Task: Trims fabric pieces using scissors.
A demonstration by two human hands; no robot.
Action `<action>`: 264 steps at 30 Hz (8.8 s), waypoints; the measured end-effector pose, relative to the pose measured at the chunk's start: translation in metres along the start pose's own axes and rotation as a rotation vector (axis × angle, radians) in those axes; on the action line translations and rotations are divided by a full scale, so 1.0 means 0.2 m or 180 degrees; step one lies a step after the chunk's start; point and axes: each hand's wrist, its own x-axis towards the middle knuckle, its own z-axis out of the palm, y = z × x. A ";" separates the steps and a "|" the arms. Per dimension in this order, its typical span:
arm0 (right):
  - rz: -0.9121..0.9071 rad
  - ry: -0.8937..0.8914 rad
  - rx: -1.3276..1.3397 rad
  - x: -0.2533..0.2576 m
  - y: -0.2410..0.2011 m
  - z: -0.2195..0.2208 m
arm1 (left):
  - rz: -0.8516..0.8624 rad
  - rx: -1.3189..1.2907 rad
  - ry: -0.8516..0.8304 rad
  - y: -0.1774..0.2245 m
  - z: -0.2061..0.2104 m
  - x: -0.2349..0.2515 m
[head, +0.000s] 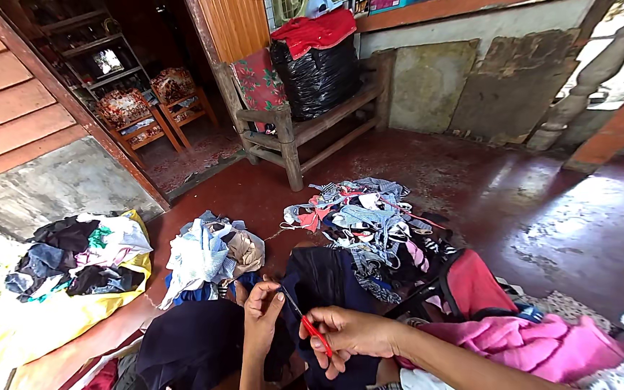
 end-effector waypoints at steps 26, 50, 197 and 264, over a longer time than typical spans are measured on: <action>0.0113 -0.0552 0.0087 -0.03 -0.06 -0.09 | -0.0196 -0.0596 -0.0071 -0.03 -0.02 -0.01; 0.0165 -0.0300 -0.0441 -0.03 -0.06 -0.11 | -0.0303 -0.0273 -0.0146 -0.04 -0.02 -0.02; -0.0750 0.0689 -0.4728 0.04 0.21 0.21 | -0.0819 -0.1035 0.0639 0.09 -0.03 0.02; 0.0500 0.1938 -0.3414 -0.06 -0.07 -0.38 | -0.1216 -0.0270 0.0045 -0.22 0.10 -0.08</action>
